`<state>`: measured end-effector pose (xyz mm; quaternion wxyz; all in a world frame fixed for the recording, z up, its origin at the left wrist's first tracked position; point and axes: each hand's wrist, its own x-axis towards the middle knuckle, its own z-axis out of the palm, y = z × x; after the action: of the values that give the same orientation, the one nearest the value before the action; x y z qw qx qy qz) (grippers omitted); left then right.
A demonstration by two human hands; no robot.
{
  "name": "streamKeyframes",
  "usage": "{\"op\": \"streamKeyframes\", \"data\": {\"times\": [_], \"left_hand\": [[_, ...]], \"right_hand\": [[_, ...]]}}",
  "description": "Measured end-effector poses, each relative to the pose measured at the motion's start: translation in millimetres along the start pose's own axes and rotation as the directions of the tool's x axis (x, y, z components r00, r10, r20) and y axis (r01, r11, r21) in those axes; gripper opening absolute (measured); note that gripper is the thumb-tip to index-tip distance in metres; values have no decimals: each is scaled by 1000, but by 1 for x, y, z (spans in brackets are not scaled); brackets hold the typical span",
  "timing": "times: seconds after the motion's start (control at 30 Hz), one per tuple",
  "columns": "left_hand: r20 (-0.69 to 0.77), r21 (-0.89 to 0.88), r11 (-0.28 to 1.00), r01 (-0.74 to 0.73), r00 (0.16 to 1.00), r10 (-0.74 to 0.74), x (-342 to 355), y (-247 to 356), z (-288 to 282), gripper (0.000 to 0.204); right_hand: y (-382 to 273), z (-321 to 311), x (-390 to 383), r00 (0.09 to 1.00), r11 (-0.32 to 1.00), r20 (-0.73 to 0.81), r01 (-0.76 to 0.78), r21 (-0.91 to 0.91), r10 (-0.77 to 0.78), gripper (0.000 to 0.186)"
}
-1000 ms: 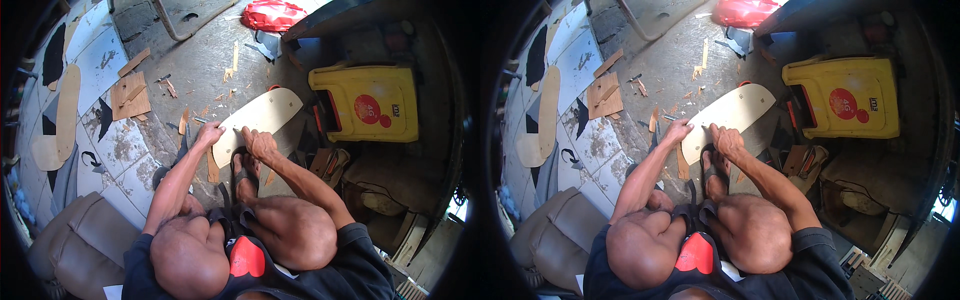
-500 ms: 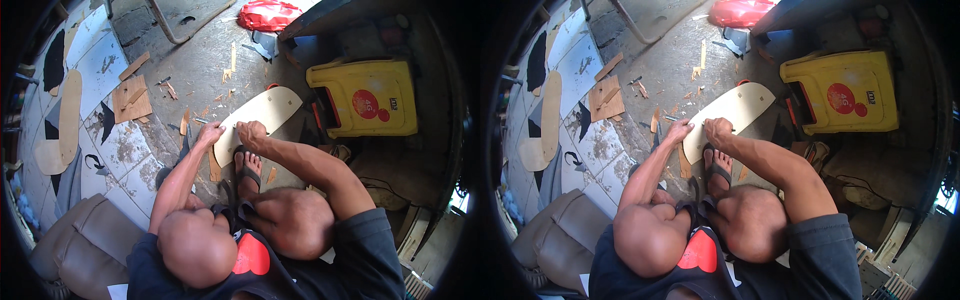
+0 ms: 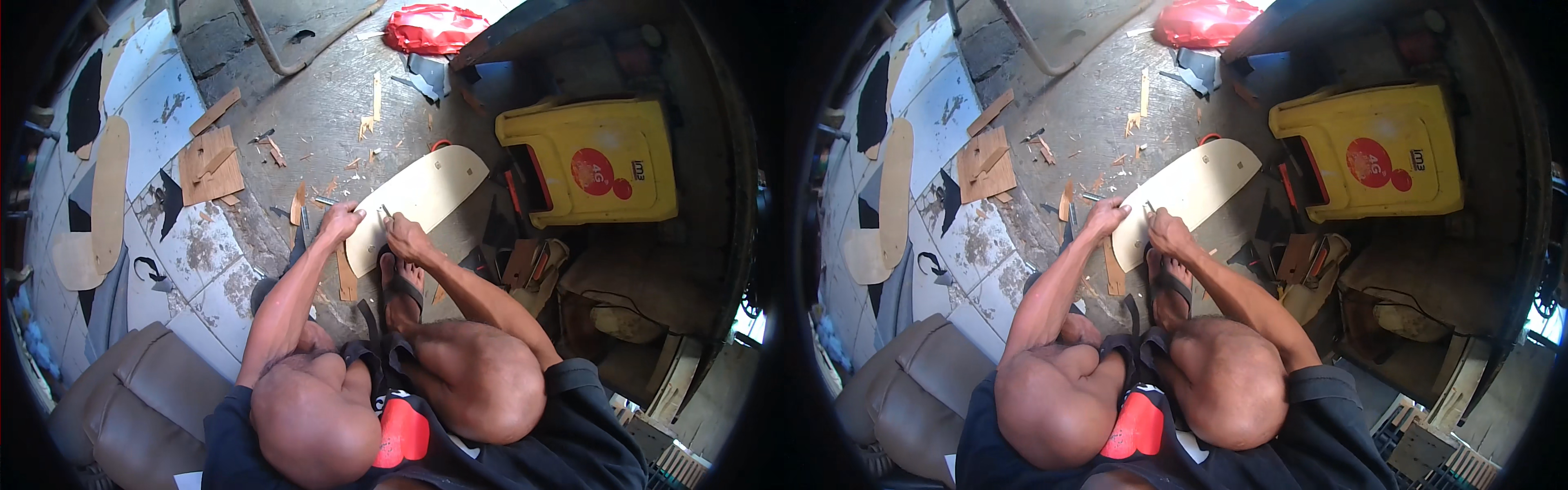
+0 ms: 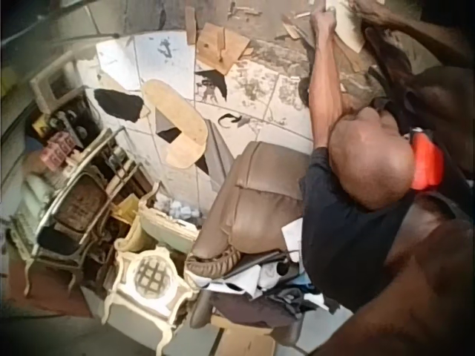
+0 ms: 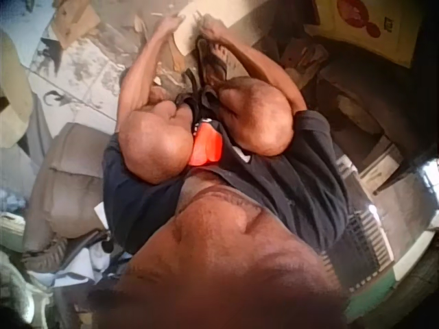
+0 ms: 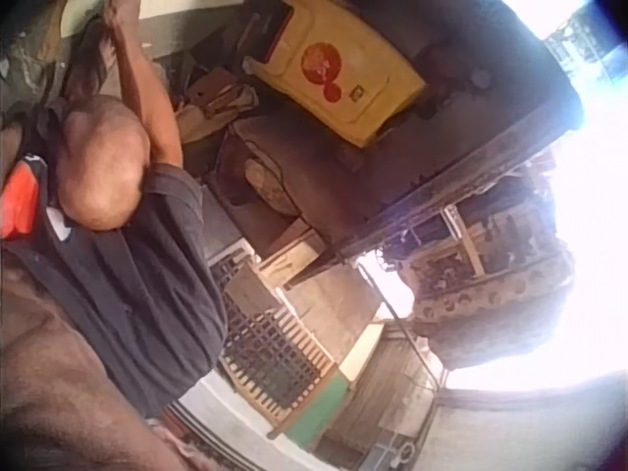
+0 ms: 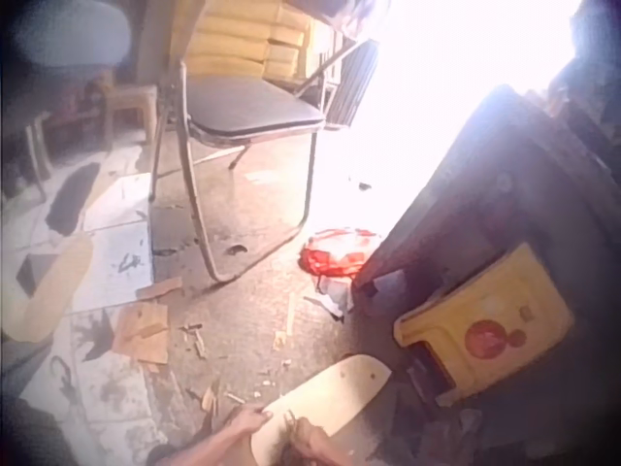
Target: The person prepares a wooden base by marking and hammering it, trims a piece of foam with shears, and then attaches a black fabric covering to the foam and base using a staple gun.
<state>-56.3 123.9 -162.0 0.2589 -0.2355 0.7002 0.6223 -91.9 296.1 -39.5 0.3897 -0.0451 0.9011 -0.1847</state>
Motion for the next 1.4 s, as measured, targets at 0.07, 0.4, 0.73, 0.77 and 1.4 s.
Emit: {"op": "streamKeyframes", "data": {"times": [0.07,0.4,0.73,0.77,1.4], "left_hand": [[31,-52,999,-4,1000,6,3,0,0,35],[27,-34,999,17,999,-17,-1,5,-2,36],[-4,118,993,12,1000,-12,-26,36,-12,36],[6,125,992,24,1000,-25,-27,37,-10,36],[-79,231,972,-38,995,58,-21,33,3,35]], "right_hand": [[-1,0,5,999,998,11,-49,43,48,53],[4,21,21,999,1000,48,14,-1,-14,51],[-19,1,48,881,988,456,-151,11,130,30],[-23,-13,40,821,790,496,-493,366,283,30],[-10,-41,23,899,985,417,-165,42,133,47]]}}
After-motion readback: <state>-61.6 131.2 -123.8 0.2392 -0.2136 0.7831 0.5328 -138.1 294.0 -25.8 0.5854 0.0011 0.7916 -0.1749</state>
